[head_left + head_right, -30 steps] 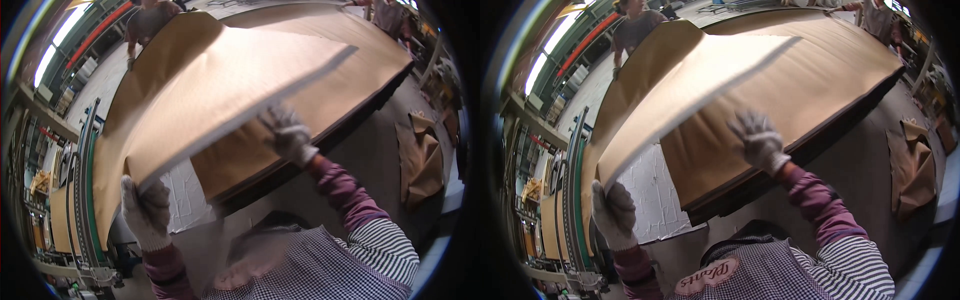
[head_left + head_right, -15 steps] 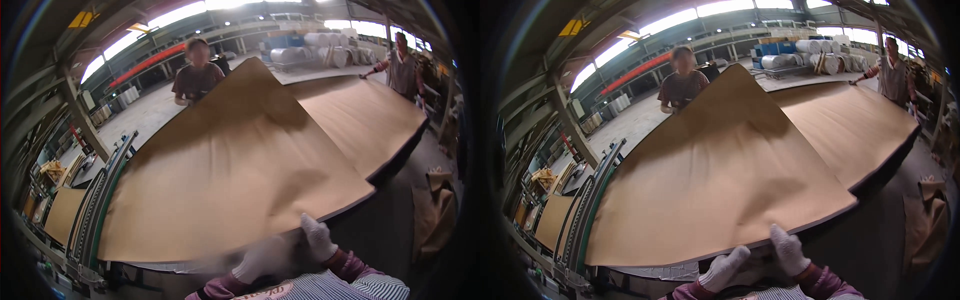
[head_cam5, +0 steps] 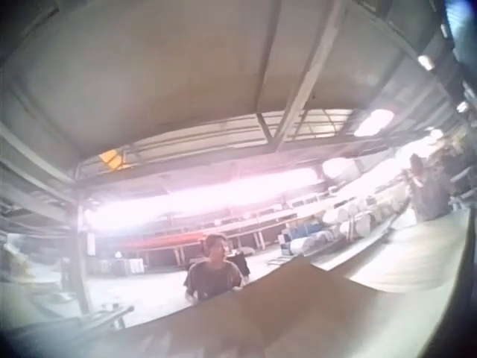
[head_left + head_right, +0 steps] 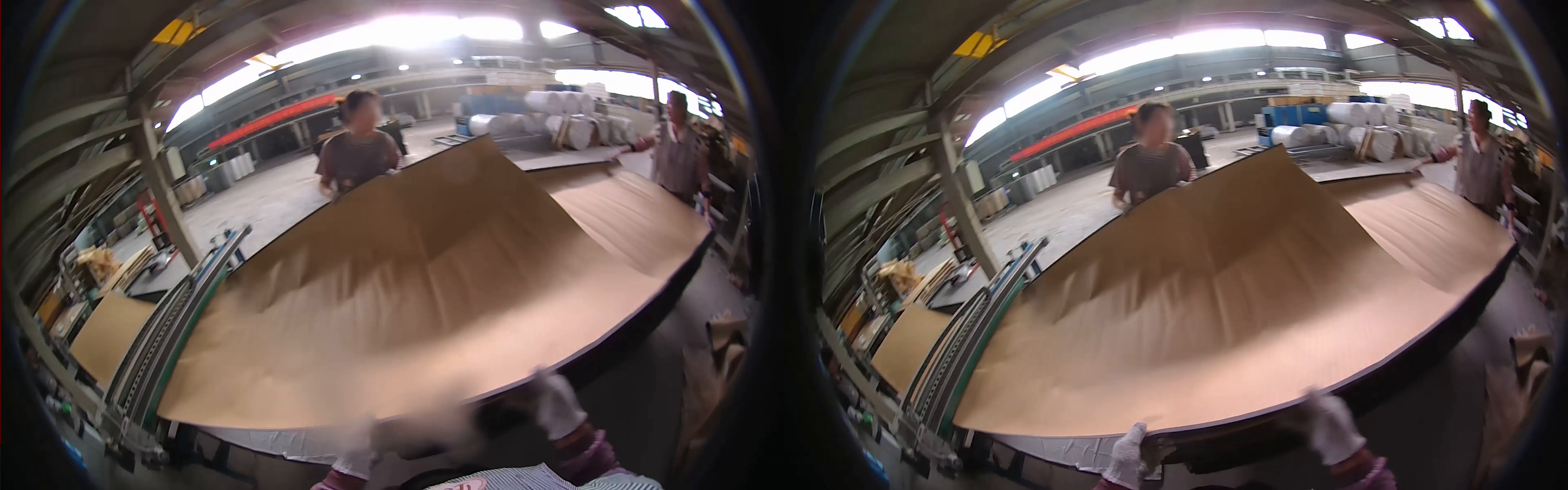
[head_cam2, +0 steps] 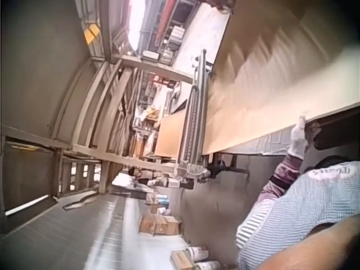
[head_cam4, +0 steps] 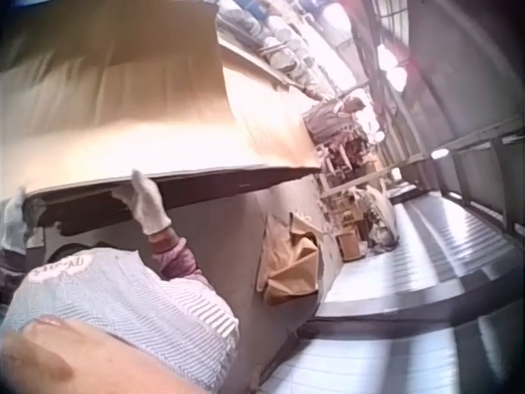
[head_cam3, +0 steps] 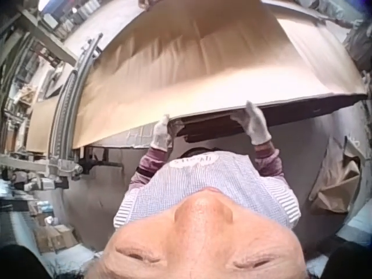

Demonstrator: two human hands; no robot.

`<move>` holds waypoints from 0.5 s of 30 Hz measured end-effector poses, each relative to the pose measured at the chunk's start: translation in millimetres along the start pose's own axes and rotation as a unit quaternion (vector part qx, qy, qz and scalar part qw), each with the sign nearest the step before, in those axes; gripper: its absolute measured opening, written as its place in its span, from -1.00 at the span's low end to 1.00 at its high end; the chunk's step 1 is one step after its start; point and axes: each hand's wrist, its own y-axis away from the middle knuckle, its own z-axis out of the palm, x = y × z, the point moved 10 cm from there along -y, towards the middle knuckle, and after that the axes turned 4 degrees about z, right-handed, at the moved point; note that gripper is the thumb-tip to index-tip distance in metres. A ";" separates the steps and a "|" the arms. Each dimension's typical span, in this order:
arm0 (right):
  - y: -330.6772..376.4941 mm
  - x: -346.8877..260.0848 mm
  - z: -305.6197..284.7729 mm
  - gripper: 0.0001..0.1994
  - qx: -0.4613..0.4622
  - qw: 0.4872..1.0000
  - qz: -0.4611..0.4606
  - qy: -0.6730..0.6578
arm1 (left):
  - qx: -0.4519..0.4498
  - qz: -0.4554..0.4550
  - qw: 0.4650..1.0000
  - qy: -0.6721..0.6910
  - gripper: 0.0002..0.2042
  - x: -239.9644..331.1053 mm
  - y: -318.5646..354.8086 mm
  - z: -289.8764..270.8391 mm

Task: Workers are moving and stacking large brown veneer or paper sheets onto a stack at an industrial facility.

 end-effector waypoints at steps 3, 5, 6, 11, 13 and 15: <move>17.4 137.3 93.7 -0.58 -0.239 0.933 0.266 0.040 | -0.012 -0.067 0.984 0.167 -0.60 35.4 29.6 71.7; 22.9 130.9 159.4 -0.66 -0.317 0.924 0.092 0.192 | -0.059 -0.119 0.989 0.065 -0.53 19.9 40.6 75.4; -1.1 182.1 136.3 -0.67 -0.200 0.948 0.237 0.078 | -0.071 -0.136 0.988 -0.028 -0.44 14.7 42.4 68.8; -42.2 153.1 95.9 -0.57 -0.073 0.969 0.066 0.227 | -0.034 -0.119 0.981 0.149 -0.47 53.7 41.9 22.0; -37.3 127.1 81.1 -0.52 -0.049 0.961 0.059 0.265 | 0.133 -0.085 0.959 0.237 -0.58 53.5 34.5 -65.1; -45.2 121.2 64.9 -0.52 -0.017 0.965 0.057 0.256 | 0.151 -0.100 0.958 0.223 -0.59 37.3 10.2 -101.8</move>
